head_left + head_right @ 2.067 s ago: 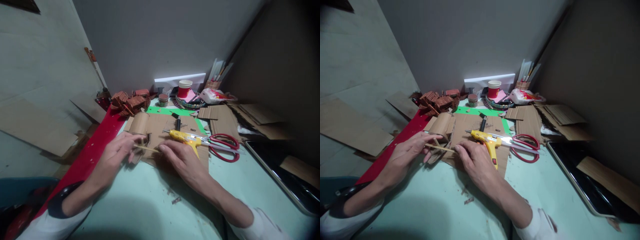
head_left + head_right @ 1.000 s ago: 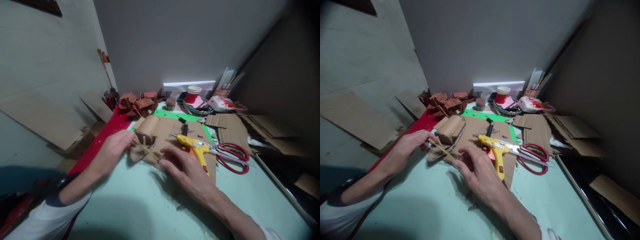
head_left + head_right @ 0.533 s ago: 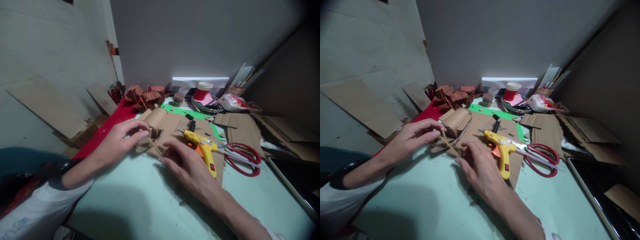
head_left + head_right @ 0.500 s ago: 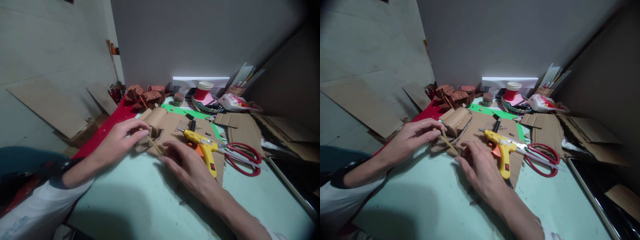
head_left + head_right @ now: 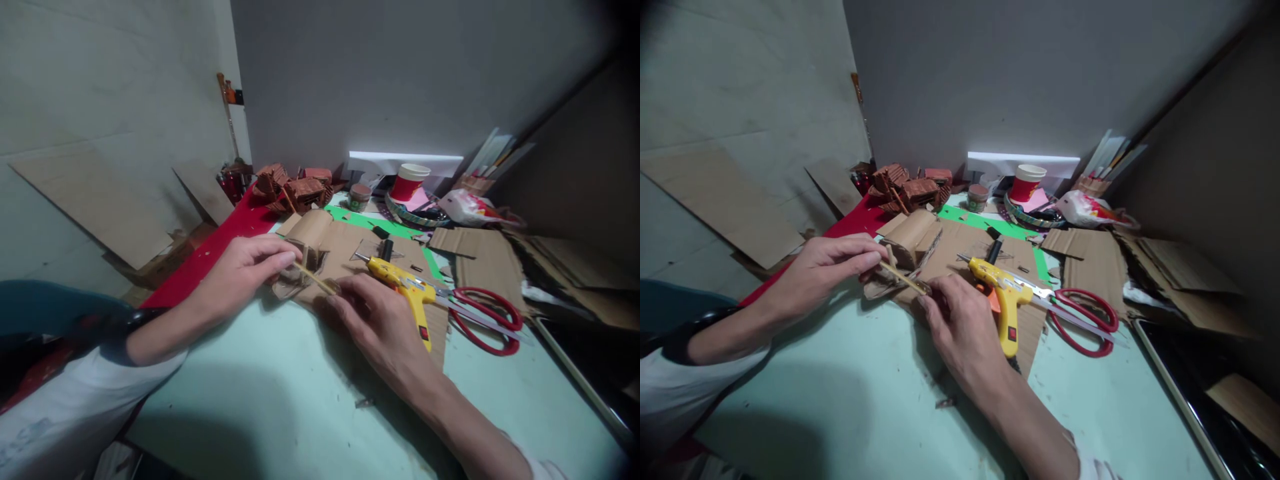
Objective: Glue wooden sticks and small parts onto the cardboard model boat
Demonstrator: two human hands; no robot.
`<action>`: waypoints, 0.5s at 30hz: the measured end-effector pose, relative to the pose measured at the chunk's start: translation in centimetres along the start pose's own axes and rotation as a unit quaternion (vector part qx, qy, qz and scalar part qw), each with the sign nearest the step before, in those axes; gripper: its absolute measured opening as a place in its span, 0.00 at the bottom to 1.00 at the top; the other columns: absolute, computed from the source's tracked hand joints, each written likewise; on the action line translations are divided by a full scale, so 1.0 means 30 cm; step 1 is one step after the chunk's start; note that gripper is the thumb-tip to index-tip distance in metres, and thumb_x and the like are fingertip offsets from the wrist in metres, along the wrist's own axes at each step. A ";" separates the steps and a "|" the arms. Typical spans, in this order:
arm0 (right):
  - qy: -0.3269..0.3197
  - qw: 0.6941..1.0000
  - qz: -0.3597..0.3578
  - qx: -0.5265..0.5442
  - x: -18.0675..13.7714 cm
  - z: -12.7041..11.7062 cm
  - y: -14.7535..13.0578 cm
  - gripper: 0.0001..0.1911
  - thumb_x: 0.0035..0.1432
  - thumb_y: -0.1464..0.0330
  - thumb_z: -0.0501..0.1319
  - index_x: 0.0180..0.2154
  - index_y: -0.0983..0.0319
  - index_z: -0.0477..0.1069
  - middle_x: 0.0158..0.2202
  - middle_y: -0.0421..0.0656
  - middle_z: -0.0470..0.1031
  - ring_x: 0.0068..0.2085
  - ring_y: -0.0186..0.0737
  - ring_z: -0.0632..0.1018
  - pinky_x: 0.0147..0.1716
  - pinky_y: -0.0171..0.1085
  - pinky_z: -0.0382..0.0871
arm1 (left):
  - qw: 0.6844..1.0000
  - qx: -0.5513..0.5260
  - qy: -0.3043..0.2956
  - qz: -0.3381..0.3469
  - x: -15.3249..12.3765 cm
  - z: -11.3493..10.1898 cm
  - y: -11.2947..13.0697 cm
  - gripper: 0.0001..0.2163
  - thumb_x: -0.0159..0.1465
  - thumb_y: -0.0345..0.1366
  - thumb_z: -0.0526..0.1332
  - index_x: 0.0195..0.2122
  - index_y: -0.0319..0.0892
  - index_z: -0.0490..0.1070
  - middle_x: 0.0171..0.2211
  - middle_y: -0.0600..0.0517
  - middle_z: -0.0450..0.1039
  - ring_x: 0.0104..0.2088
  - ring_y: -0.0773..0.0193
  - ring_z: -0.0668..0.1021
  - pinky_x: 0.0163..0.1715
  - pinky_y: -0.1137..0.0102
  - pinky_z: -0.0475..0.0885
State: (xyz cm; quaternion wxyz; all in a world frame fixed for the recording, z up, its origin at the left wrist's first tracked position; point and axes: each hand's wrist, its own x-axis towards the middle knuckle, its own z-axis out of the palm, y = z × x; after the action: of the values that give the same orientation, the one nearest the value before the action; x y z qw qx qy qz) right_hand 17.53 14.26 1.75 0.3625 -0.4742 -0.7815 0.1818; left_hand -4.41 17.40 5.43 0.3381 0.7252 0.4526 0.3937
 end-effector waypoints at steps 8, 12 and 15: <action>0.012 1.000 0.006 -0.010 0.006 -0.009 0.002 0.04 0.63 0.73 0.59 0.35 0.64 0.73 0.30 0.41 0.72 0.31 0.36 0.71 0.31 0.34 0.62 | 0.999 0.040 0.010 0.003 -0.010 0.004 0.011 0.12 0.67 0.41 0.58 0.34 0.42 0.78 0.31 0.52 0.74 0.33 0.60 0.75 0.35 0.66 0.67; 0.017 1.000 -0.006 0.000 0.007 -0.010 -0.002 0.04 0.63 0.74 0.59 0.34 0.64 0.71 0.30 0.40 0.72 0.31 0.36 0.70 0.31 0.34 0.61 | 0.998 0.062 0.022 0.012 -0.007 0.014 0.009 0.07 0.64 0.38 0.62 0.38 0.44 0.79 0.40 0.51 0.79 0.42 0.58 0.78 0.43 0.67 0.69; 0.014 1.000 -0.001 0.005 0.006 -0.008 -0.004 0.04 0.63 0.75 0.59 0.33 0.64 0.71 0.30 0.40 0.71 0.31 0.36 0.70 0.31 0.34 0.60 | 0.998 0.057 0.021 0.028 -0.005 0.018 -0.002 0.08 0.65 0.37 0.62 0.39 0.43 0.80 0.41 0.50 0.80 0.43 0.59 0.78 0.44 0.67 0.70</action>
State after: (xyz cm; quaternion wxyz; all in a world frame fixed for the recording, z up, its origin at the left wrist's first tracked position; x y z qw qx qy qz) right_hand 17.59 14.34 2.07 0.3761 -0.4740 -0.7757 0.1790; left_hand -3.99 17.21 5.07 0.2750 0.7474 0.4610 0.3916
